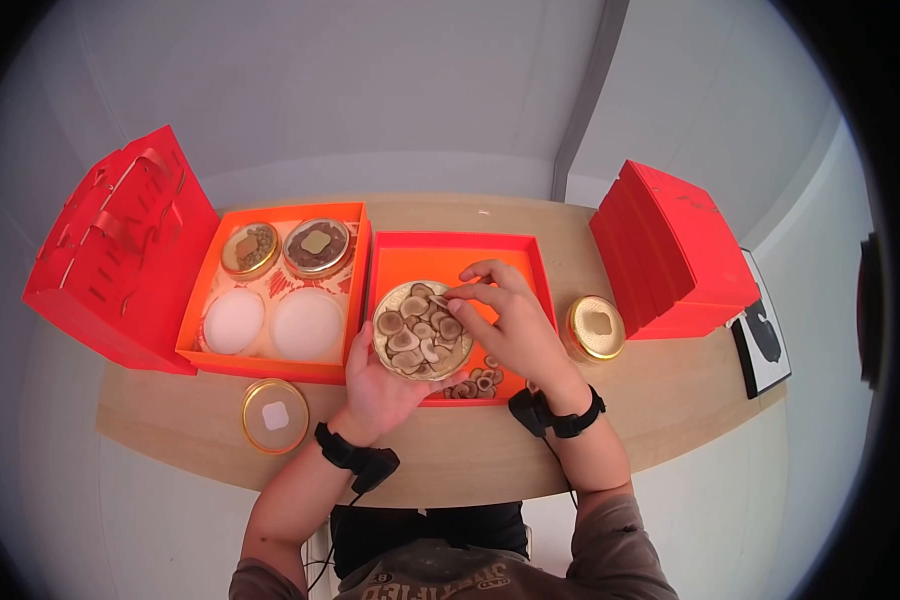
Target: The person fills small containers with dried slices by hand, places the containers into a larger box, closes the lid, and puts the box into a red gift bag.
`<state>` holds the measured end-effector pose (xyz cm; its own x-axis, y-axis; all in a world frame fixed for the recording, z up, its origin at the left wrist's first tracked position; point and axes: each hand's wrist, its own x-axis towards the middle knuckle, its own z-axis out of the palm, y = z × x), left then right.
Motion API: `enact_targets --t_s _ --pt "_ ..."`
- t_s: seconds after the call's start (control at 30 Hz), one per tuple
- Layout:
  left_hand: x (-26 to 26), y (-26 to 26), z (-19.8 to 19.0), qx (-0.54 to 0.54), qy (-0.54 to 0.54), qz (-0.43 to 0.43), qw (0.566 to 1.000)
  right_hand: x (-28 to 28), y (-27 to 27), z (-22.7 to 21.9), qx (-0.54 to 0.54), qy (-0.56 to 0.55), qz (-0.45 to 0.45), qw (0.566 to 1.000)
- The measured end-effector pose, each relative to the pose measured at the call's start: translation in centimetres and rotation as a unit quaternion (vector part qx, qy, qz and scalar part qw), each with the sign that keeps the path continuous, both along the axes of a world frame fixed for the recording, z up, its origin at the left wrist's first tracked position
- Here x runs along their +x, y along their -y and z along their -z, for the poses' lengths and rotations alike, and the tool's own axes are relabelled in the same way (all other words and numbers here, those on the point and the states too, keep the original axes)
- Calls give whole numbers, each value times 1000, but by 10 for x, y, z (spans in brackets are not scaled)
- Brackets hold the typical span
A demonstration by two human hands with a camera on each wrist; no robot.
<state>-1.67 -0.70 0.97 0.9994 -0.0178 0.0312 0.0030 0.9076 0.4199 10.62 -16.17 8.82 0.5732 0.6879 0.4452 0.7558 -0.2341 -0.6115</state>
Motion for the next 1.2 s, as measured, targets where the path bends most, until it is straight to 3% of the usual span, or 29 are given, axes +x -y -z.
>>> enact_targets --t_s 0.23,0.43,0.63,0.7,0.8,1.03,1.2 --pt "0 0 0 -10 -2 0 1000 -2 -2 -3 26 8 -27 999" --pt "0 -1 2 -11 6 6 1000 0 -2 1 6 -11 11 1000" --pt "0 -1 2 -16 0 4 1000 -2 -1 1 2 20 -44 999" --pt "0 -1 2 -16 5 5 1000 -4 1 -1 -2 -45 -24 999" --pt "0 -4 7 -45 58 28 997 -3 2 -4 13 -63 -31 997" --pt "-2 -2 -4 -15 57 15 998 -13 9 -16 13 -79 -26 996" --pt "-4 5 -7 -32 8 -34 999 -28 20 -13 -53 -88 -103 989"
